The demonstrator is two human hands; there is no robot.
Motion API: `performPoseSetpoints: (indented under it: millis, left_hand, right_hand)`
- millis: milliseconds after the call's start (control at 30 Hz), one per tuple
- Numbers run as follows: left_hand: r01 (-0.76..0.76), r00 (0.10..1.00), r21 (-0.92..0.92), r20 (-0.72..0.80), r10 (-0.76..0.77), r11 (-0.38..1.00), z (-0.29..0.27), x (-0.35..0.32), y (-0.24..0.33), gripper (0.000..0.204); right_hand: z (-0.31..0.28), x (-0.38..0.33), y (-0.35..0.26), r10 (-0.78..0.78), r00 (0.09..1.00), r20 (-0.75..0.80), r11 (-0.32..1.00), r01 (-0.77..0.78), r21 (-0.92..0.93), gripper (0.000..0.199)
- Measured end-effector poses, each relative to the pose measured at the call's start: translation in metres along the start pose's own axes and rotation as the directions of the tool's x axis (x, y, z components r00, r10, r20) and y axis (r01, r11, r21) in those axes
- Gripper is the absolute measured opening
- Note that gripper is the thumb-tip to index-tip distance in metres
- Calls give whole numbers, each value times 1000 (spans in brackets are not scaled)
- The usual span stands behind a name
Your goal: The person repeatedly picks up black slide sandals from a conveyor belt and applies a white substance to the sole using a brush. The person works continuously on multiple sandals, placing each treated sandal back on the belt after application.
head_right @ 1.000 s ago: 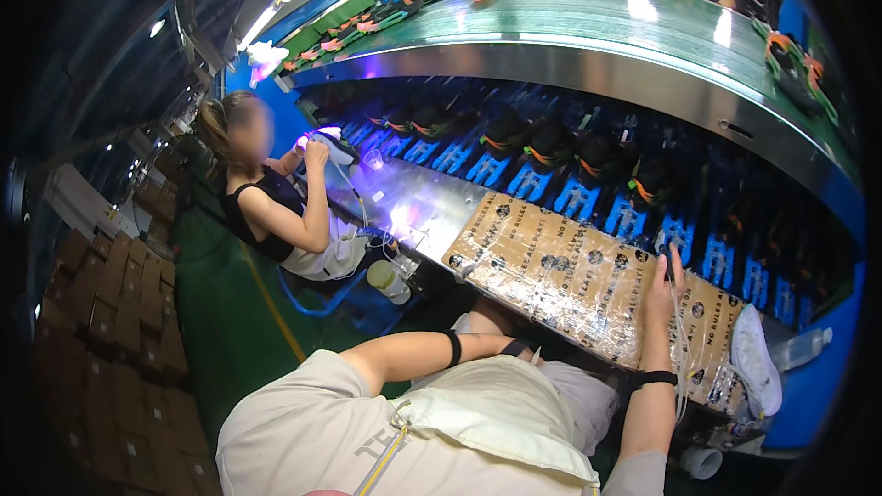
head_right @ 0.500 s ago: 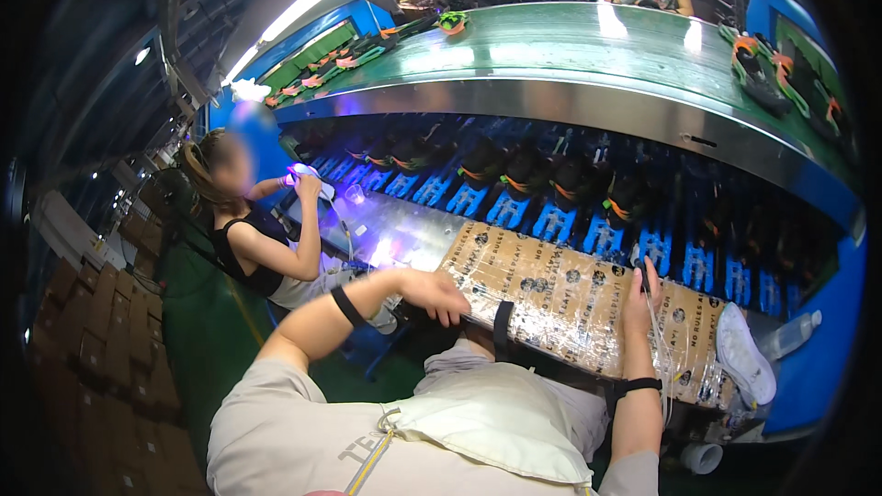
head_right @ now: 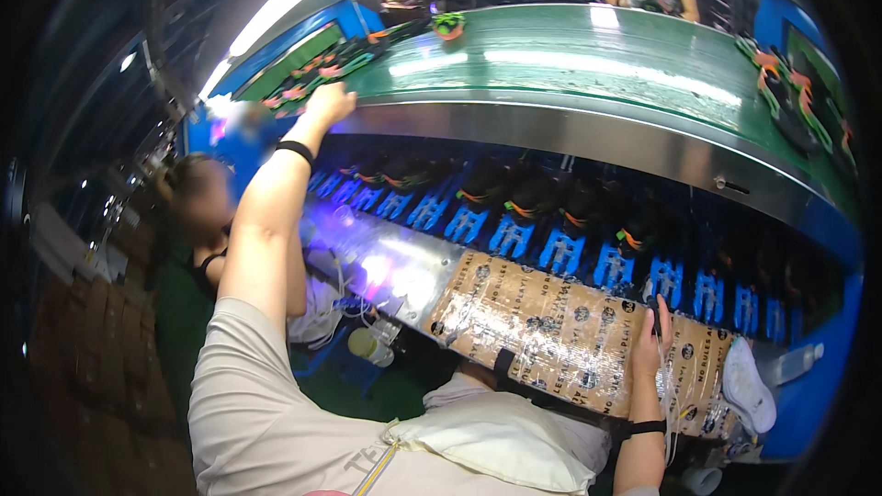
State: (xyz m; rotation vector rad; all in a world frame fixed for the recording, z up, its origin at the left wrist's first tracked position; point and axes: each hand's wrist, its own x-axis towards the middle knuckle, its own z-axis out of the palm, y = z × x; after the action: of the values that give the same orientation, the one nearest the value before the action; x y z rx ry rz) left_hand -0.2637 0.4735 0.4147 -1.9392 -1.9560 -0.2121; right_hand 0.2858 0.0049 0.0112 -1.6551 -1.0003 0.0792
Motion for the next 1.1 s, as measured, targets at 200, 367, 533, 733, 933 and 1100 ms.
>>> performPoseSetpoints:
  millis: [200, 367, 533, 733, 933, 1100]
  left_hand:
    - [156, 988, 77, 2, -156, 985, 53, 95, -45, 73]
    - [144, 989, 279, -22, -144, 949, 59, 127, -41, 63]
    - [63, 998, 487, -23, -59, 871, 90, 173, -95, 63]
    - [12, 994, 505, 86, -64, 863, 85, 209, -96, 67]
    - [-51, 999, 645, 41, 32, 763, 79, 198, -71, 74]
    - [-111, 992, 523, 107, 65, 845, 84, 225, -94, 79]
  right_hand:
    - [1, 2, 4, 80, 995, 54, 996, -81, 24, 44]
    - [-5, -9, 19, 158, 987, 33, 987, -158, 7, 46]
    - [-4, -6, 8, 225, 970, 95, 974, -227, 13, 52]
    - [-9, -8, 10, 243, 957, 156, 968, -249, 18, 55]
    - [-4, 0, 6, 267, 952, 152, 962, -273, 20, 57]
    - [-5, -4, 7, 245, 957, 155, 969, -240, -55, 59]
